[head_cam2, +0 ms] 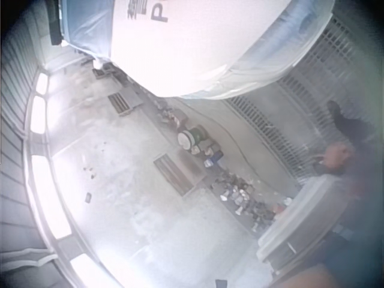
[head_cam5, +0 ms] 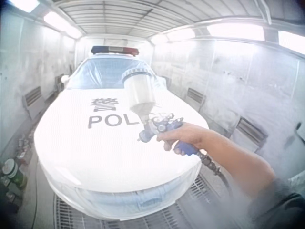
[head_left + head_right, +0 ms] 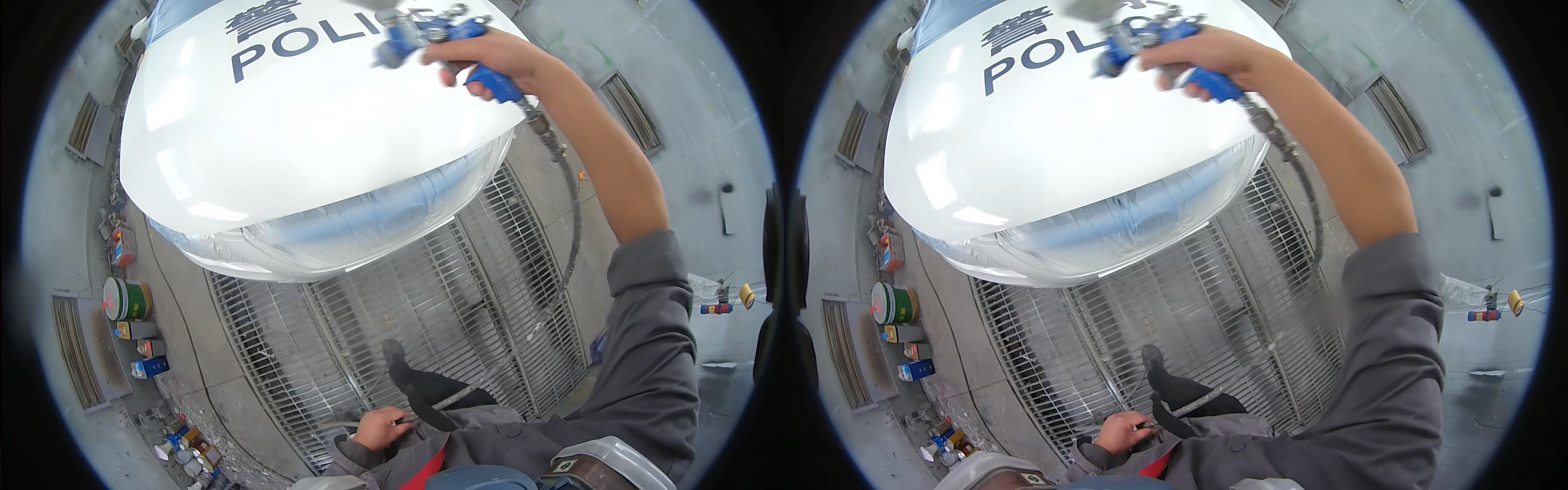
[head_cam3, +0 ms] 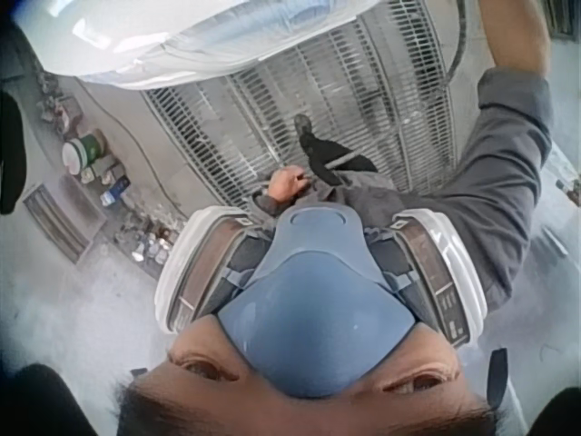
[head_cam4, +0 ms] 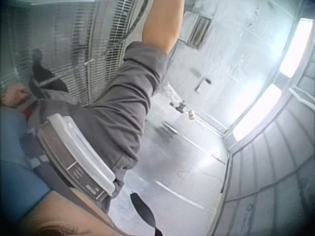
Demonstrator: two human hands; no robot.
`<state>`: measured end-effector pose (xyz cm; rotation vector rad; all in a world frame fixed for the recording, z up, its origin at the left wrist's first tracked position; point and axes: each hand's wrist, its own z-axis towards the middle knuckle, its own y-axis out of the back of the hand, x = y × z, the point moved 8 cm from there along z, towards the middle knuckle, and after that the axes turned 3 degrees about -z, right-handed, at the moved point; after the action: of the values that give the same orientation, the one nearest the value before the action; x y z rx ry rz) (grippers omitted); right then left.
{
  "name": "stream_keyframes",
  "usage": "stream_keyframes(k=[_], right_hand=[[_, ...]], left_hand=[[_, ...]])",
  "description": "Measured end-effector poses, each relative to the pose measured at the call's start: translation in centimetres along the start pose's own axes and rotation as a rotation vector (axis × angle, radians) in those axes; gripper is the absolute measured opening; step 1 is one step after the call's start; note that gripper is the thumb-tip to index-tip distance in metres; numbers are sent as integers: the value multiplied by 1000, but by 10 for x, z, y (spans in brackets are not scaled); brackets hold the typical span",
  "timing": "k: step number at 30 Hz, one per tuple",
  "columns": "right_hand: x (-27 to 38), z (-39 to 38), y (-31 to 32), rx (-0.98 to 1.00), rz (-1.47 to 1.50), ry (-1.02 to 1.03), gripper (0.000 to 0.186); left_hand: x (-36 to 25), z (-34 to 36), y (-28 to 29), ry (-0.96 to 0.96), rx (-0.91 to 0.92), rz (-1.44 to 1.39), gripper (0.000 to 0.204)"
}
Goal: The person prepares a spray gun by pouring white paint into its cup, then sprays white paint onto the hood of a police car in a paint booth. The person moves around the vehicle to cover different areas of the hood with even strokes.
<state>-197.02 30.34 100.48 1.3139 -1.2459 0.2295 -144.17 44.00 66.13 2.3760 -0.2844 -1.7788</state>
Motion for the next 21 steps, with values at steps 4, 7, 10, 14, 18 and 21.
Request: stream_keyframes(k=[4, 7, 10, 14, 18, 21], right_hand=[[-93, 1, 116, -345, -67, -129, 32], [-140, -23, 199, -655, -160, -273, 34], [-168, -51, 244, -887, -234, -330, 40], [-159, -56, 199, -809, -288, -360, 39], [-92, -52, 86, -490, -90, -197, 35], [-19, -48, -9, -250, 69, -33, 40]], left_hand=[[-9, 16, 7, 27, -111, -29, 24], [-17, 27, 15, 103, -113, -29, 24], [-20, 35, 20, 151, -77, -26, 25], [-12, 33, 22, 131, -39, -1, 29], [-4, 11, 21, 117, -6, 59, 27], [8, -16, 17, 114, 5, 91, 28]])
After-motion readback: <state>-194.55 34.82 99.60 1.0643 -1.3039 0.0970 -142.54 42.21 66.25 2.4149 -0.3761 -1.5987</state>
